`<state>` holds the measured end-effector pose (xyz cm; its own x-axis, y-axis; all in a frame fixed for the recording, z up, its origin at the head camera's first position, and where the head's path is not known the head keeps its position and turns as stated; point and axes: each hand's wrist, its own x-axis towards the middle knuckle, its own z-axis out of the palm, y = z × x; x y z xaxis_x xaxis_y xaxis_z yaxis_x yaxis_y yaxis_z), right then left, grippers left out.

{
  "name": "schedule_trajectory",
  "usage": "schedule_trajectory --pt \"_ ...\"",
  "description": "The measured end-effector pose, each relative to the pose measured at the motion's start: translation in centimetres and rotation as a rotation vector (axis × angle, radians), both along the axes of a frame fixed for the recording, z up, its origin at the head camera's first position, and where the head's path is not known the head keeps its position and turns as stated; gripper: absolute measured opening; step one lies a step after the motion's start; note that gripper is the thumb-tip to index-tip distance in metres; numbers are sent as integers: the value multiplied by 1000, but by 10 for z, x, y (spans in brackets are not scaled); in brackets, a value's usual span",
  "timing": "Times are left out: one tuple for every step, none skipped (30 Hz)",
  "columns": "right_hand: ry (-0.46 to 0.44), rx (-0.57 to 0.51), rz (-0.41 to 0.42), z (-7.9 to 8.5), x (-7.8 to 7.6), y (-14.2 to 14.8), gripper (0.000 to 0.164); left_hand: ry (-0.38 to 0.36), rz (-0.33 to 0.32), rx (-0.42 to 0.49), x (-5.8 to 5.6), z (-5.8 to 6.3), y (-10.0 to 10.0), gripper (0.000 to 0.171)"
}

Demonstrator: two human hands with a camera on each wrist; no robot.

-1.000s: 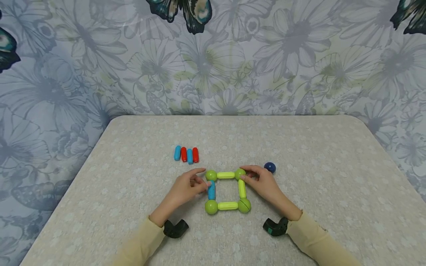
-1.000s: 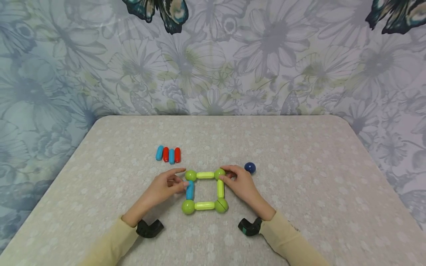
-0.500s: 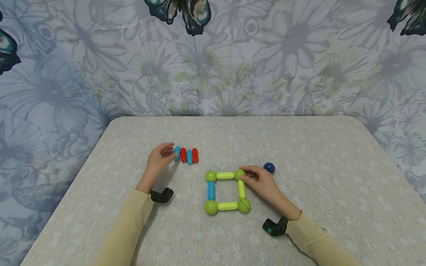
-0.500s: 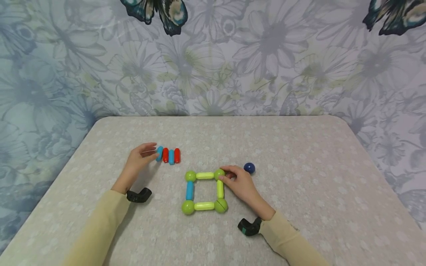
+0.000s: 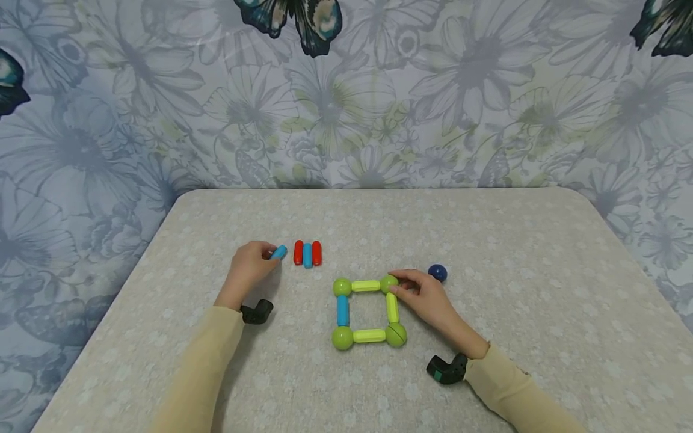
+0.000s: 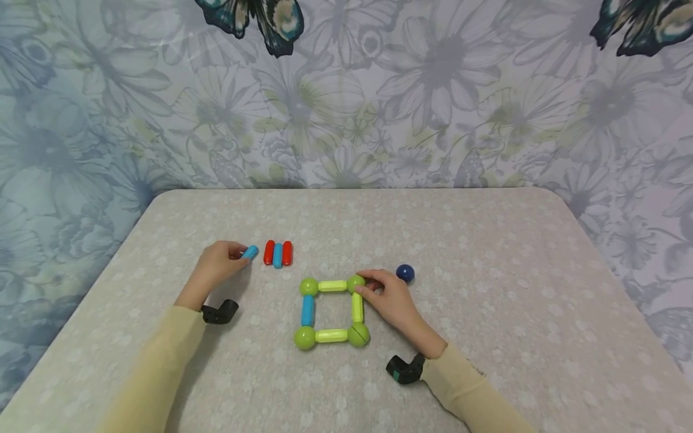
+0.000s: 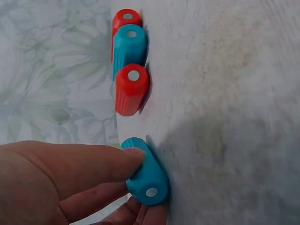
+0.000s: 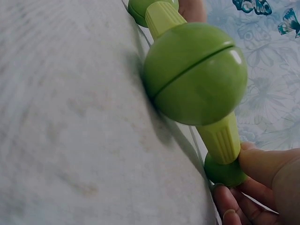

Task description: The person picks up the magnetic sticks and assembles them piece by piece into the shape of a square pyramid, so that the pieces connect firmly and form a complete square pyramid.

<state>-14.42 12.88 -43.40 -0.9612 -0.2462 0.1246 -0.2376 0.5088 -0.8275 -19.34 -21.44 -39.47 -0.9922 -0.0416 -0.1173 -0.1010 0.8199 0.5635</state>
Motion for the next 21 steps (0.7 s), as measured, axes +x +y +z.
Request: schedule_trajectory --pt "3 2 -1 0 0 0 31 -9 -6 8 2 1 -2 32" --pt "7 5 -2 0 0 0 31 -19 -6 24 5 2 -5 32" --pt "9 6 -2 -1 0 1 31 -28 -7 47 7 2 -7 33" --pt "9 5 -1 -1 0 1 31 -35 -12 79 10 2 -9 34" --pt "9 5 1 -1 0 1 31 -43 -12 121 13 3 -10 35" --pt "9 5 2 -1 0 1 31 -53 -12 171 16 3 -11 37" --pt "9 4 3 -1 0 1 31 -59 -18 228 20 3 -11 38" --pt "9 3 3 -2 0 2 31 -65 -28 286 24 4 -10 39" --pt "8 1 3 -2 0 2 31 -71 -41 352 28 3 -9 41" --pt "8 1 2 -2 0 2 31 -79 -61 420 32 3 -7 42" --pt "8 2 2 -1 0 2 31 -93 -80 491 37 3 -3 43" --pt "8 3 2 -1 0 2 31 -106 -109 560 42 2 1 45" --pt "8 3 3 -1 0 2 31 -122 -138 618 48 1 6 46" --pt "8 4 4 -1 0 1 31 -145 -162 670 53 0 11 47" --pt "9 3 5 -1 0 1 31 -163 -192 716 58 -2 17 47" --pt "9 5 6 -1 0 1 31 -184 -224 759 63 -4 23 47" --pt "11 5 7 -1 0 1 31 -203 -253 794 67 -6 29 47" --pt "11 5 9 -1 -1 1 31 -214 -290 822 71 -9 34 46" --pt "12 5 8 -1 -1 1 31 -228 -319 847 75 -11 39 45" --pt "12 4 8 -1 -1 1 31 -237 -349 872 78 -13 44 43" --pt "13 5 8 -1 -1 1 31 -239 -378 895 80 -15 48 41"
